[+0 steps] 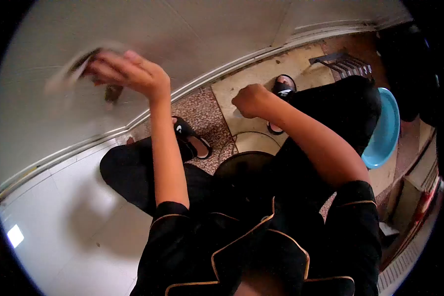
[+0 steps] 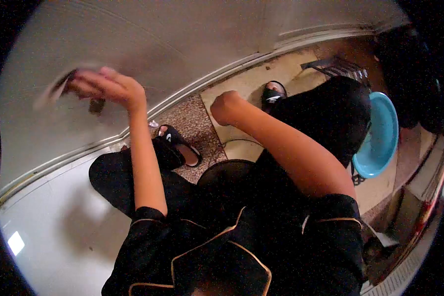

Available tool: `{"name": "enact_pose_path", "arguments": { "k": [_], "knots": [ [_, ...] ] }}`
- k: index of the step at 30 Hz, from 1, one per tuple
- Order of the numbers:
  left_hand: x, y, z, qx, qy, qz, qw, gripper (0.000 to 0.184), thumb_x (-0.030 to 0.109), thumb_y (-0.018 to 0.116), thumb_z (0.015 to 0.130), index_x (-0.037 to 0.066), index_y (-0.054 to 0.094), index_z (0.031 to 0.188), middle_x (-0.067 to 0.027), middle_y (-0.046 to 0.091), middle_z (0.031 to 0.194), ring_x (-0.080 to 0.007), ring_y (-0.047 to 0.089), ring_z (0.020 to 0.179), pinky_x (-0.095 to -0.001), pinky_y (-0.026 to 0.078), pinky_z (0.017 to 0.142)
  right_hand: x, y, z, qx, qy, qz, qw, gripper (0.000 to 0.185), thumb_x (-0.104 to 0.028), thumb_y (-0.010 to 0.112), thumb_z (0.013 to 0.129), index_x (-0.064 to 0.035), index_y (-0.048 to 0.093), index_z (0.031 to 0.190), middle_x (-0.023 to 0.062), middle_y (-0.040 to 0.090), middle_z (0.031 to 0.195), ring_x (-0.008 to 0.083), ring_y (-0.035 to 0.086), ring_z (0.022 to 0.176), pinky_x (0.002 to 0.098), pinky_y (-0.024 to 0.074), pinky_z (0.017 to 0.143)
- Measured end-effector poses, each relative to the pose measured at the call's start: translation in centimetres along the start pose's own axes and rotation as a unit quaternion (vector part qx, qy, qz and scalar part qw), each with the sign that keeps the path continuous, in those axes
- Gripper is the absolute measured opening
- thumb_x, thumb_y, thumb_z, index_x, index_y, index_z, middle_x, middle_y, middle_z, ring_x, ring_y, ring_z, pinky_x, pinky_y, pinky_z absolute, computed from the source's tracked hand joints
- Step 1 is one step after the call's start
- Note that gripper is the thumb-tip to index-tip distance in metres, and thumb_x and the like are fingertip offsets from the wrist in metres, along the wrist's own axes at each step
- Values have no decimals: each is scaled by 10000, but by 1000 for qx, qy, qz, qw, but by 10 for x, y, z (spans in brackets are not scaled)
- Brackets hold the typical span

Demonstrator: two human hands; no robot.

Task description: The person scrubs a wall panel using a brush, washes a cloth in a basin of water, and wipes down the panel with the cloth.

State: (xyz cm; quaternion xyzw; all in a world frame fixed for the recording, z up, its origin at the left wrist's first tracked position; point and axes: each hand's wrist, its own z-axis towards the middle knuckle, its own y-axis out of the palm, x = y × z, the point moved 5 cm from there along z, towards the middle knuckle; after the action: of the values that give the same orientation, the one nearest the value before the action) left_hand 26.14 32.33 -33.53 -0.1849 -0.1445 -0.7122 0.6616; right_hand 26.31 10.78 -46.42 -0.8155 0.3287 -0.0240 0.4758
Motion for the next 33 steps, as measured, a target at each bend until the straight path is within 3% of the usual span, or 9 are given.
{"name": "enact_pose_path", "arguments": {
  "k": [2,5,9,12,15,23,26,30,33],
  "knots": [
    [-4,7,-4,-163,218,143,952,438,226,525,938,75,477,1346,-184,394,1378,-422,331,1317,-618,122,1129,2,4,3,-19,-8,-7,1000,221,-155,617,790,-83,725,969,129,700,1020,289,681,934,414,538,735],
    [-26,2,-29,-267,320,178,891,335,182,566,900,63,591,1213,-163,395,1388,-443,328,1308,-656,83,1113,3,7,-2,-5,-18,-18,1000,219,-151,641,766,-85,730,955,129,702,1017,289,681,932,408,539,737],
    [-60,-18,-69,-280,279,158,905,306,183,573,901,46,598,1173,-152,442,1368,-459,377,1264,-676,84,1096,-3,16,-4,-33,-11,-27,999,215,-145,642,759,-74,729,941,139,702,1003,291,684,925,407,546,716],
    [-68,-30,-74,-282,89,124,947,338,189,521,952,-14,558,1220,-192,553,1269,-428,470,1190,-562,234,1085,-7,19,-5,-57,-37,-34,997,208,-154,628,774,-71,726,938,144,702,997,303,684,919,413,550,716],
    [-61,-32,-62,-304,49,115,944,425,218,477,980,-33,469,1323,-285,396,1383,-471,350,1275,-513,243,1070,-14,16,-5,-58,-56,-18,997,205,-149,627,771,-71,724,935,151,701,987,321,683,911,428,553,731],
    [-57,-64,86,-130,183,146,964,500,285,383,1011,-6,373,1417,-247,310,1471,-362,276,1379,-466,164,1139,-23,11,5,-43,-57,-40,997,189,-141,626,777,-71,723,924,158,704,966,300,689,907,413,555,732],
    [-125,-103,84,20,-127,70,989,563,377,324,1020,2,325,1440,-244,225,1492,-371,307,1328,-538,158,1111,-29,2,8,-39,-54,-41,997,176,-129,624,774,-71,725,906,152,707,957,294,689,912,411,554,738],
    [-220,-121,3,100,-534,-265,797,654,494,274,975,69,278,1472,-122,250,1535,-293,270,1393,-455,258,1130,-30,1,11,-39,-51,-32,997,170,-144,627,775,-76,731,892,137,710,962,287,689,918,404,553,745],
    [-271,-108,-71,98,-610,-325,716,630,497,319,933,79,431,1391,-121,430,1437,-280,406,1302,-464,320,1085,-31,-3,11,-43,-49,-44,997,189,-142,610,779,-73,687,937,138,697,925,299,681,886,421,542,728]
  ]
}}
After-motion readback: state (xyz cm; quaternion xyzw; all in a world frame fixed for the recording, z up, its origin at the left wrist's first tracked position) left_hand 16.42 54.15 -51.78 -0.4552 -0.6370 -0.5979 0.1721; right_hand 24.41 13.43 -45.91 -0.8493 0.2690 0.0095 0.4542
